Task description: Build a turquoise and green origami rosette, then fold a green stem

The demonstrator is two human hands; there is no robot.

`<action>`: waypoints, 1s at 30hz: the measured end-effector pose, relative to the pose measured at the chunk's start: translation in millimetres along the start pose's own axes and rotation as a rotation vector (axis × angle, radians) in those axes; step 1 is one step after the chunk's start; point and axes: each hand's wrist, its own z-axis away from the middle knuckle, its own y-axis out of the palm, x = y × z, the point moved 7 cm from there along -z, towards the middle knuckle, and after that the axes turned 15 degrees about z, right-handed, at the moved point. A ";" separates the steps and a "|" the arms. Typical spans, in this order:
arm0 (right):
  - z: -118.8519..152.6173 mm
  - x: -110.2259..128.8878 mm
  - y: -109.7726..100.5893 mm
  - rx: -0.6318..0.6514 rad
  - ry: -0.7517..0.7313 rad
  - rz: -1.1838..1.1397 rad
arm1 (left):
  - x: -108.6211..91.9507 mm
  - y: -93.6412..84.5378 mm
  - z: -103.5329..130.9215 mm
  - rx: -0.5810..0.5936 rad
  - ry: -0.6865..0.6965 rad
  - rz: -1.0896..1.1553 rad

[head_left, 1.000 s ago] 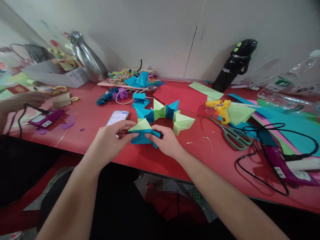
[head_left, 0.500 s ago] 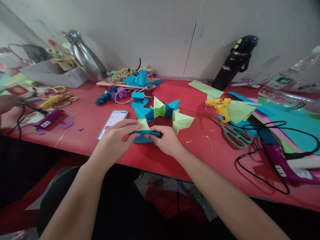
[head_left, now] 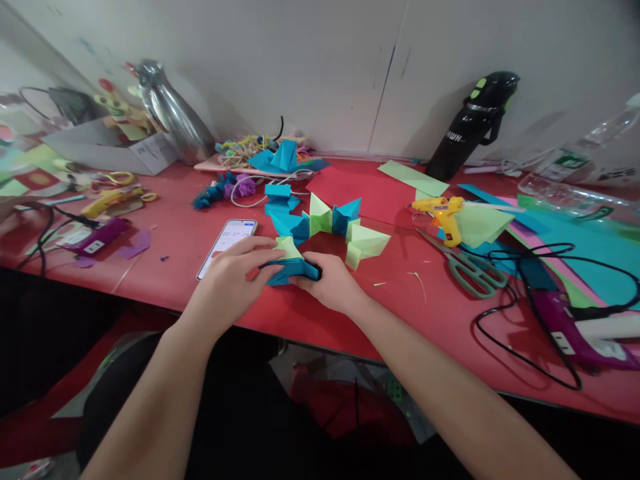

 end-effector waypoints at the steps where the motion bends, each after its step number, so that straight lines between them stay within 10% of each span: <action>1: -0.4 -0.5 -0.4 -0.007 0.003 0.003 | -0.4 0.0 -0.3 0.002 -0.005 0.001; 15: -3.5 -5.8 -9.6 -0.073 0.029 0.027 | 28.2 4.2 3.1 0.012 -0.318 0.124; 30: -3.4 -15.3 -10.2 -0.103 0.045 -0.064 | 31.0 -3.6 2.2 -0.083 -0.339 0.279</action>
